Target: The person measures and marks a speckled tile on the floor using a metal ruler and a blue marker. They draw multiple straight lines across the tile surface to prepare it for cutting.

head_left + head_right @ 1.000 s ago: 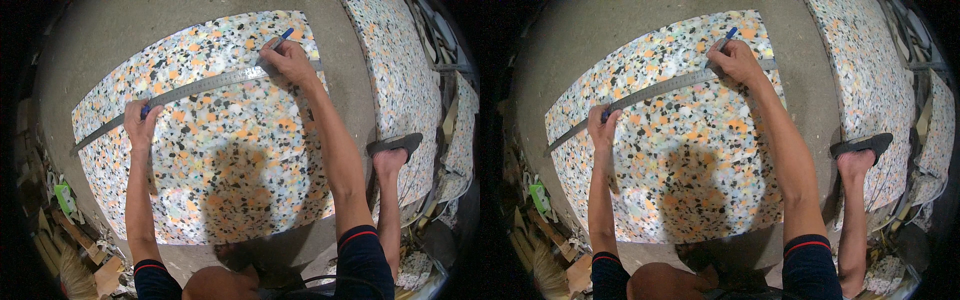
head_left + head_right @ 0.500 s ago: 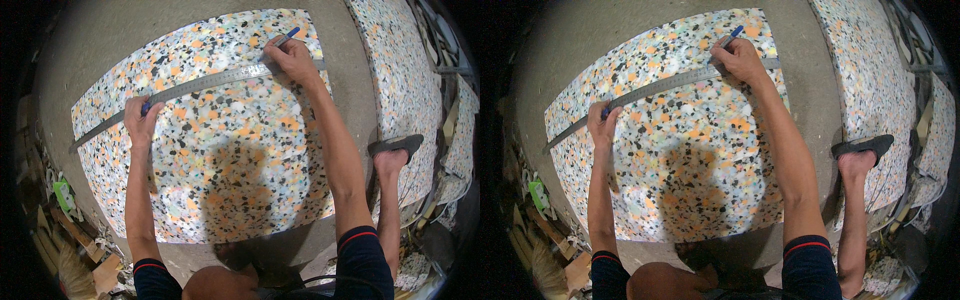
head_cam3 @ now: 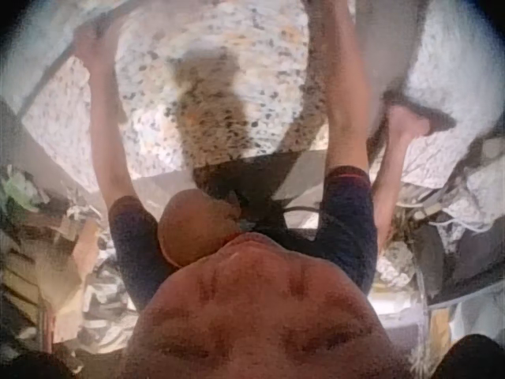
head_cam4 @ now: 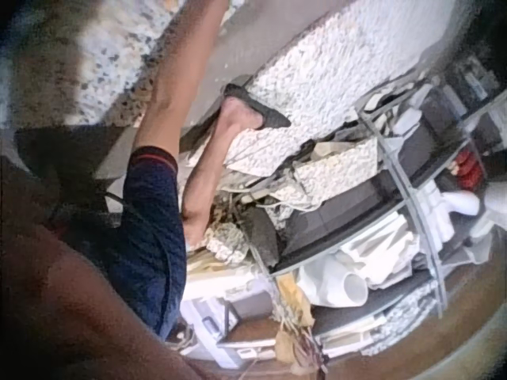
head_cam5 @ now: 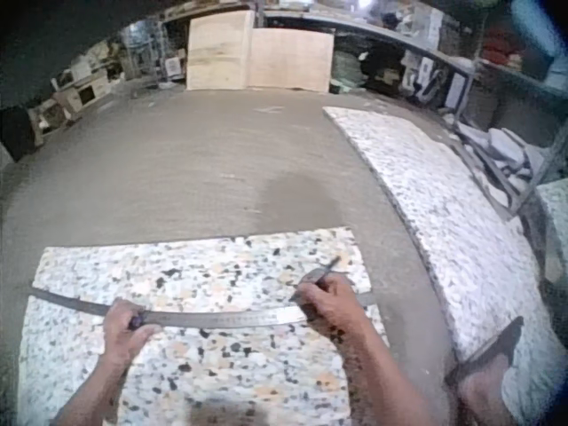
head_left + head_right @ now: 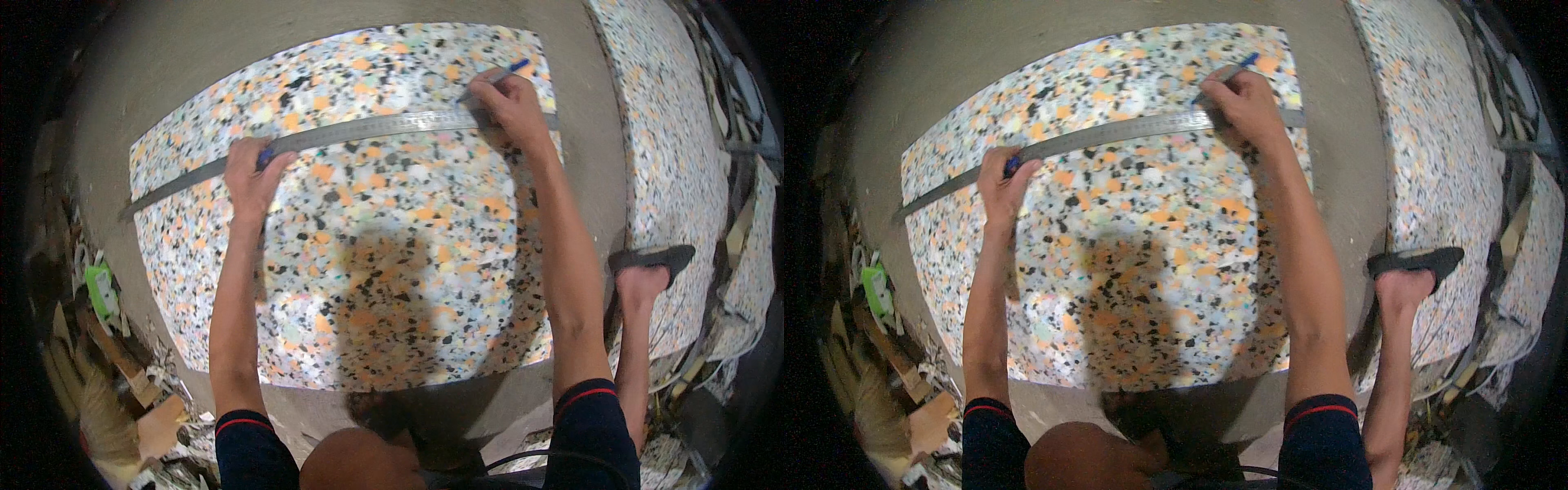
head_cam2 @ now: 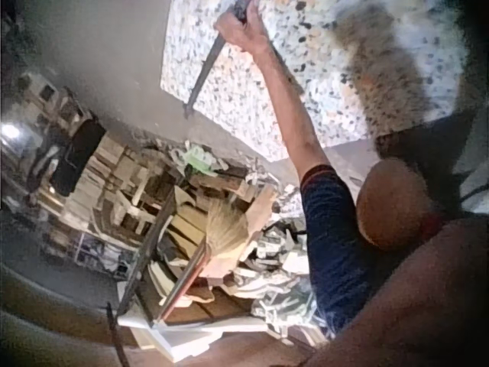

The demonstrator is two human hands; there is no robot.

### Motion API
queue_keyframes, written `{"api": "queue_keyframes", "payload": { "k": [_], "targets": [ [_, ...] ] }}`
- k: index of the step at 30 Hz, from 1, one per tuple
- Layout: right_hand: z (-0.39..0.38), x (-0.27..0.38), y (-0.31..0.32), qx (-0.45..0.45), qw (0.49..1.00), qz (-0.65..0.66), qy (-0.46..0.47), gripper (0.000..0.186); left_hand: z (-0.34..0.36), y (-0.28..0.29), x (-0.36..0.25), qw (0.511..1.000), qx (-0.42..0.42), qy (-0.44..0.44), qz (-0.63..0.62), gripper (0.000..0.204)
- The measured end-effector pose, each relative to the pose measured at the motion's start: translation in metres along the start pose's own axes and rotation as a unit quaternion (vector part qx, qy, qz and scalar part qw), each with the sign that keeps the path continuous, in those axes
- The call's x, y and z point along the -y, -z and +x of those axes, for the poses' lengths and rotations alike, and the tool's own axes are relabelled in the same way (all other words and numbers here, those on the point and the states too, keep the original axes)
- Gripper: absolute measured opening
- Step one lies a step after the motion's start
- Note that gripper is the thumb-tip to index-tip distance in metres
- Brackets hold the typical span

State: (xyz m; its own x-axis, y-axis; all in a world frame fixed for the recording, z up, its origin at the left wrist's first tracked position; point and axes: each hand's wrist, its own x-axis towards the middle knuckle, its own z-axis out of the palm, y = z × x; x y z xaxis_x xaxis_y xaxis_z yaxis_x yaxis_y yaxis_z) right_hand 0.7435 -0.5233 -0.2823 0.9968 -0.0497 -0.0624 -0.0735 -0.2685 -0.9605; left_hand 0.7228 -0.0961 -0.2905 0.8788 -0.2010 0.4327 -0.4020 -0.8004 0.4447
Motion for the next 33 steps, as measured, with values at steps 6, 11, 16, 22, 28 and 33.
{"api": "queue_keyframes", "payload": {
  "k": [6, 11, 16, 22, 28, 33],
  "targets": [
    [-0.004, 0.014, -0.009, -0.056, 0.991, 0.112, -0.039, 0.022, 0.001, -0.003, 0.007, 0.999, -0.019, -0.027, -0.011, 0.047],
    [-0.006, 0.041, -0.059, 0.022, 0.992, 0.12, 0.016, 0.018, -0.001, -0.001, 0.006, 1.0, 0.006, 0.012, -0.011, 0.047],
    [-0.001, 0.056, -0.107, 0.075, 0.994, 0.081, 0.0, 0.018, -0.004, -0.006, 0.008, 1.0, -0.015, -0.008, -0.001, 0.046],
    [0.004, 0.058, -0.13, 0.097, 0.993, 0.069, 0.002, 0.016, -0.004, -0.007, 0.009, 0.999, -0.007, 0.007, -0.032, 0.045],
    [0.001, 0.063, -0.14, 0.103, 0.992, 0.067, -0.026, 0.016, -0.004, -0.006, 0.009, 1.0, -0.01, 0.0, -0.018, 0.044],
    [0.002, 0.062, -0.141, 0.114, 0.991, 0.072, -0.023, 0.017, -0.004, -0.005, 0.009, 0.999, -0.032, -0.025, -0.02, 0.043]
  ]
}}
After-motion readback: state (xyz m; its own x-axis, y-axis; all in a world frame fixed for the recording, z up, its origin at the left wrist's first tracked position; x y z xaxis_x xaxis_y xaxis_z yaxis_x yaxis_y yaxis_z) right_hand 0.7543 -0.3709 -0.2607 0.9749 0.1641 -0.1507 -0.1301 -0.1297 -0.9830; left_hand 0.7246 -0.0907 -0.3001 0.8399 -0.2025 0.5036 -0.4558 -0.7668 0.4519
